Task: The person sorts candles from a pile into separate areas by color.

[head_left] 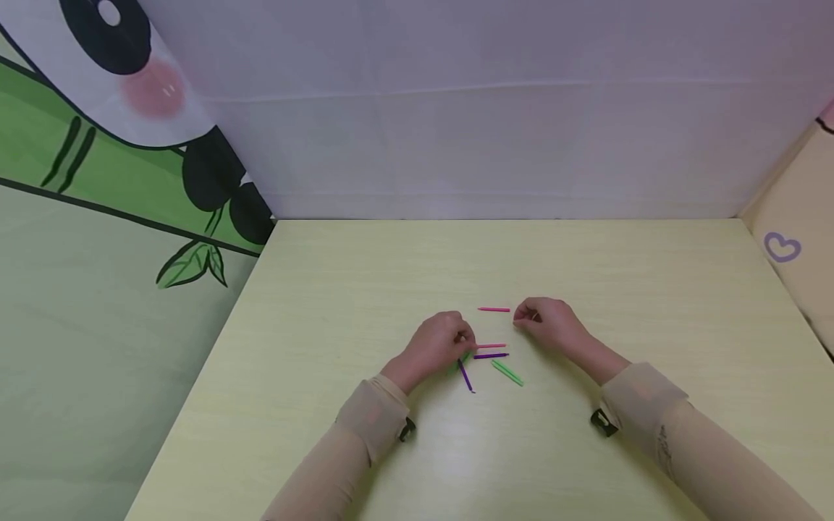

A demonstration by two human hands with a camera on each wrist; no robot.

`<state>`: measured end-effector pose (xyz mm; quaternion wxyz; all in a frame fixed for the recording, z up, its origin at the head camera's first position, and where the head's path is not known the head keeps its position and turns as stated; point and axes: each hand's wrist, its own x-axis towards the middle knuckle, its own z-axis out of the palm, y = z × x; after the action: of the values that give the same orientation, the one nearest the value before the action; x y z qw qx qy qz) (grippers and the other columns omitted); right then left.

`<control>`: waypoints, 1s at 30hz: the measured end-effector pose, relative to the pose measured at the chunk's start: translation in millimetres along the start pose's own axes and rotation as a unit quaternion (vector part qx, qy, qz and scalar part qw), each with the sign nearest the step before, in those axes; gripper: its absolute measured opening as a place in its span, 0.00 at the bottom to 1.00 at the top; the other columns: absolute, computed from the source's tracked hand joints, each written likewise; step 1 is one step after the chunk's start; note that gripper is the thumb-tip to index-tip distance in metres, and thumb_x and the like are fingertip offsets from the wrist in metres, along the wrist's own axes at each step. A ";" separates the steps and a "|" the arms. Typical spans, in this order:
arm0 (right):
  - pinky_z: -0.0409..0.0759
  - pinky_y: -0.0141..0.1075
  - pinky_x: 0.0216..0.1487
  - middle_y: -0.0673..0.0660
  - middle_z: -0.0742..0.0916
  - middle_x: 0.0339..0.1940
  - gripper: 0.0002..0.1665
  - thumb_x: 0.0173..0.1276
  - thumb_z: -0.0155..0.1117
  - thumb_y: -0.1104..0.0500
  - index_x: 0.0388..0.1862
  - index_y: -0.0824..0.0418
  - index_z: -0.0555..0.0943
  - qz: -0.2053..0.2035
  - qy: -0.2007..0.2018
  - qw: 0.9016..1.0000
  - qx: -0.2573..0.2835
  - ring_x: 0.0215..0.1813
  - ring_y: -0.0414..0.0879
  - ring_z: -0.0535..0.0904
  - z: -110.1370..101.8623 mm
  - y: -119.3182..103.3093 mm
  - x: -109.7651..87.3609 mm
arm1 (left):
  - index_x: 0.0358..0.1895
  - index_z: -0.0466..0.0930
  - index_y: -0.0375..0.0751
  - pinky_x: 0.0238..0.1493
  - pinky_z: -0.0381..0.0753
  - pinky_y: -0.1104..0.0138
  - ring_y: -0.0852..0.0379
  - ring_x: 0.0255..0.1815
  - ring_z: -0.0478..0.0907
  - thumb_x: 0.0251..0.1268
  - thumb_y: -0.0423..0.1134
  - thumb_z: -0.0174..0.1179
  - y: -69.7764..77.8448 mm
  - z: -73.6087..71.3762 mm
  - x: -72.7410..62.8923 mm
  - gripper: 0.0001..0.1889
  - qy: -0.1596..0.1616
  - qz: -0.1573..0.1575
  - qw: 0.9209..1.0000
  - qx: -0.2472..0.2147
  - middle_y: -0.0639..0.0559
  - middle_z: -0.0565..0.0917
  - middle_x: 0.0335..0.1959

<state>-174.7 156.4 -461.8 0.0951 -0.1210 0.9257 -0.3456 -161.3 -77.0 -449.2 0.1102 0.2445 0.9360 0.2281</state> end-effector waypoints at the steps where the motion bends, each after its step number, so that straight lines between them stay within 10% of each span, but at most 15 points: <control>1: 0.75 0.44 0.45 0.53 0.84 0.32 0.02 0.68 0.65 0.62 0.36 0.60 0.83 0.002 -0.001 1.000 0.001 0.37 0.48 0.77 0.4 0.1 -1.2 | 0.34 0.88 0.45 0.35 0.72 0.71 0.61 0.30 0.71 0.61 0.40 0.69 -0.4 -0.5 0.1 0.04 0.001 0.000 1.000 -0.002 0.60 0.75 0.26; 30: 0.76 0.41 0.44 0.49 0.83 0.32 0.02 0.66 0.67 0.62 0.37 0.58 0.84 -0.010 -0.038 0.999 0.035 0.37 0.45 0.76 18.1 -12.2 -33.2 | 0.34 0.88 0.44 0.33 0.70 0.70 0.58 0.30 0.69 0.61 0.42 0.68 -10.1 -10.0 12.3 0.05 0.029 0.003 0.999 0.018 0.57 0.74 0.24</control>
<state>-136.4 146.0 -464.1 0.1313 -0.1398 0.9074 -0.3740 -179.1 -82.3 -446.6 0.0780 0.2421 0.9421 0.2184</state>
